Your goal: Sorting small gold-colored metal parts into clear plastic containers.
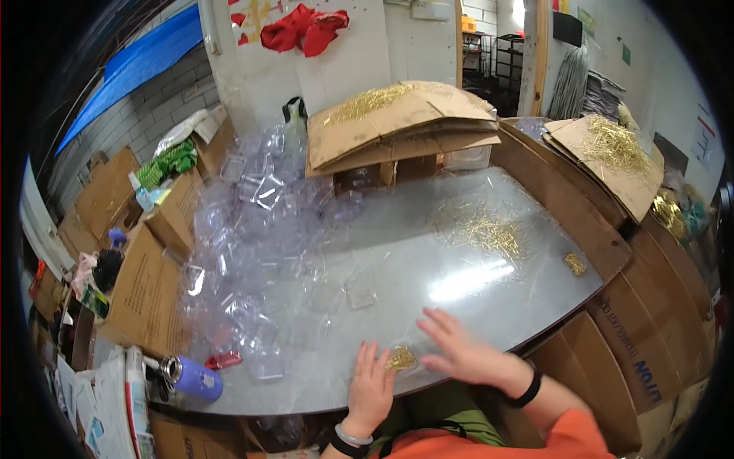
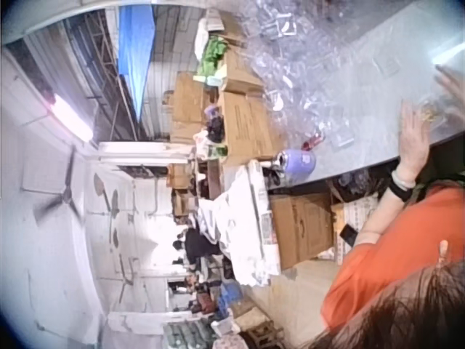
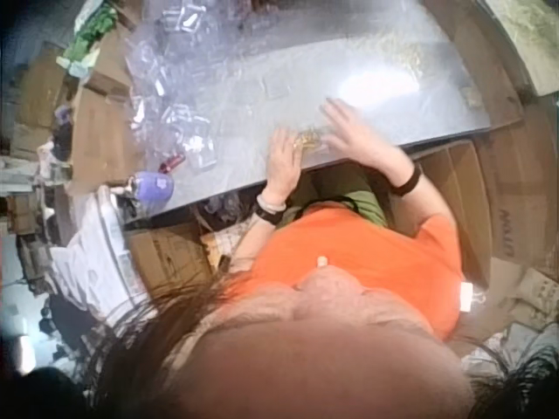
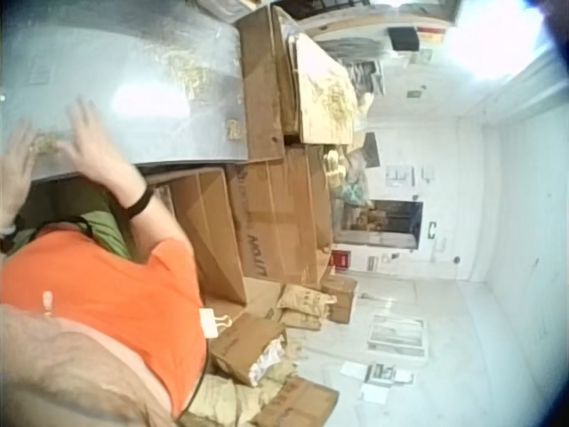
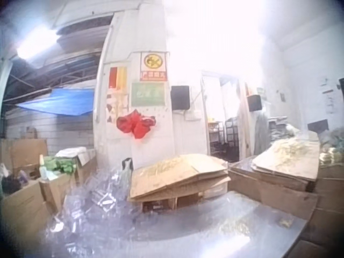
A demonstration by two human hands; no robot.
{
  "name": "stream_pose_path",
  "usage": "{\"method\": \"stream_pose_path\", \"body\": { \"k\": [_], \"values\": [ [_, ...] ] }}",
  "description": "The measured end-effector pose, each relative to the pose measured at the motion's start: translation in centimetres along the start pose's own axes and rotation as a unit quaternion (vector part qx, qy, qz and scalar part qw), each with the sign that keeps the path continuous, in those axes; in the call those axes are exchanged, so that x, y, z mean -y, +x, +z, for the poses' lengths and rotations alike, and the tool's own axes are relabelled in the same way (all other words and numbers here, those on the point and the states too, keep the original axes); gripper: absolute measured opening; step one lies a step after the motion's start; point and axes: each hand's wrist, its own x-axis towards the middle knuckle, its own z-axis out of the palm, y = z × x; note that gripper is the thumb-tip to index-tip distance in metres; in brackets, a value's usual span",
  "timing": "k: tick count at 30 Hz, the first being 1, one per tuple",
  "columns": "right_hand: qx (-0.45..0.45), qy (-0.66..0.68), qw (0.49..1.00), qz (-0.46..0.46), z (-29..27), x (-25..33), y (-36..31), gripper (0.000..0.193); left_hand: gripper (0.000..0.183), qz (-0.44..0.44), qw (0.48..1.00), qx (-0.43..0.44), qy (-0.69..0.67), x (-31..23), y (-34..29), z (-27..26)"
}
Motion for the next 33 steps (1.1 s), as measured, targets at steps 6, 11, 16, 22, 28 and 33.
{"method": "stream_pose_path", "body": {
  "k": [6,11,16,22,28,33],
  "values": [
    [0.023,-0.130,0.985,0.114,-6.8,-13.2,9.8,0.071,0.049,0.049,0.997,0.027,0.053,-1.2,1.0,0.6],
    [0.012,-0.168,0.941,0.295,-8.9,-23.0,18.4,0.085,0.074,0.040,0.991,0.009,0.129,-0.9,-0.2,1.9],
    [0.011,-0.129,0.912,0.390,-8.0,-29.5,23.0,0.089,0.067,0.031,0.992,0.001,0.119,-1.2,-0.1,1.2],
    [0.164,-0.148,0.897,0.383,-6.7,-25.9,22.4,0.095,0.065,0.044,0.992,0.010,0.122,-0.7,-0.5,1.7],
    [0.208,-0.201,0.936,0.201,-1.2,-18.4,16.0,0.096,0.064,0.047,0.991,-0.004,0.124,-0.9,-0.2,1.9],
    [0.197,-0.216,0.954,0.066,1.4,-12.1,9.1,0.086,0.053,0.056,0.992,0.020,0.113,-1.3,1.0,0.6]
  ]
}}
